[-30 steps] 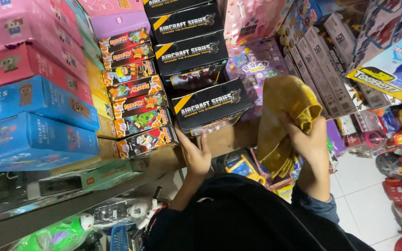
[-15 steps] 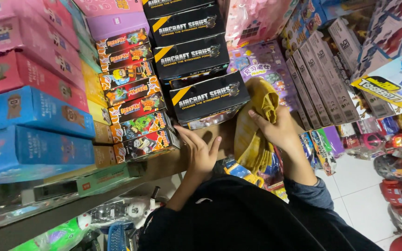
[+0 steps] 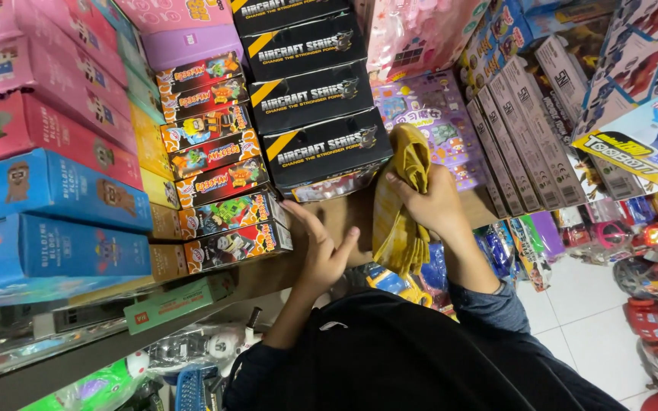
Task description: Cleaning and dusting toy boxes on store shelves.
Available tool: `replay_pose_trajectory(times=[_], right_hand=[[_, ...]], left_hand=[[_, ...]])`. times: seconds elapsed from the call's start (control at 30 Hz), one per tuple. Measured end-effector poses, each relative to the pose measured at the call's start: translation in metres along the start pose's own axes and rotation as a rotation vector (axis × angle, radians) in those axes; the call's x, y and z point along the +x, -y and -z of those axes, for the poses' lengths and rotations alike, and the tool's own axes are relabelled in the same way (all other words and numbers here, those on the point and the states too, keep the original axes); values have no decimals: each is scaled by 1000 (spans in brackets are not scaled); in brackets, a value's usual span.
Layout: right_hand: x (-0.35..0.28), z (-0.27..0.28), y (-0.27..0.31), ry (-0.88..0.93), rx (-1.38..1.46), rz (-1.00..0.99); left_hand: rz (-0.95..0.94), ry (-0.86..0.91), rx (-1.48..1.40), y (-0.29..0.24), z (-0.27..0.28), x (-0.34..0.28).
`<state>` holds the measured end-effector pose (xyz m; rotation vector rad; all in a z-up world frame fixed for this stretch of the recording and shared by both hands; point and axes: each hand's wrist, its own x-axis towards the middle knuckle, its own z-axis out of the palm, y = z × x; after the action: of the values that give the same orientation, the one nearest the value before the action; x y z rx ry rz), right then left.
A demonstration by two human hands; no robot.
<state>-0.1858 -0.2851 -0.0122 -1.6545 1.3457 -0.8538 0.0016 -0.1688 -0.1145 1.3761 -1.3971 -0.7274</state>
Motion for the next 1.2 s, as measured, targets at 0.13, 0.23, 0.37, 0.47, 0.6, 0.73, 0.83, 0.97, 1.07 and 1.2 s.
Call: replay_pose_trajectory(times=[0.13, 0.23, 0.37, 0.47, 0.6, 0.73, 0.83, 0.97, 1.07, 1.2], right_hand=[[3, -6, 7, 32, -33, -123], [5, -10, 8, -64, -169, -54], [2, -12, 15, -90, -199, -79], [-6, -10, 1, -87, -149, 15], [-24, 2, 3, -69, -157, -62], [-59, 18, 3, -87, -66, 60], [-91, 32, 14, -54, -8, 160], [-128, 35, 36, 196, -95, -175], [-136, 15, 39, 491, -211, -218], [-140, -44, 57, 929, -161, 133]], left_hand=[[66, 6, -232, -13, 10, 5], [91, 13, -256, -9, 14, 2], [96, 23, -281, -10, 19, -1], [110, 48, -264, -11, 21, -7], [125, 77, -477, -29, 21, -13], [103, 87, -356, -46, 33, -28], [115, 167, -397, -63, 47, -51], [493, 277, -671, -108, 81, -85], [256, 276, -654, -115, 106, -125], [275, 86, -594, -122, 134, -192]])
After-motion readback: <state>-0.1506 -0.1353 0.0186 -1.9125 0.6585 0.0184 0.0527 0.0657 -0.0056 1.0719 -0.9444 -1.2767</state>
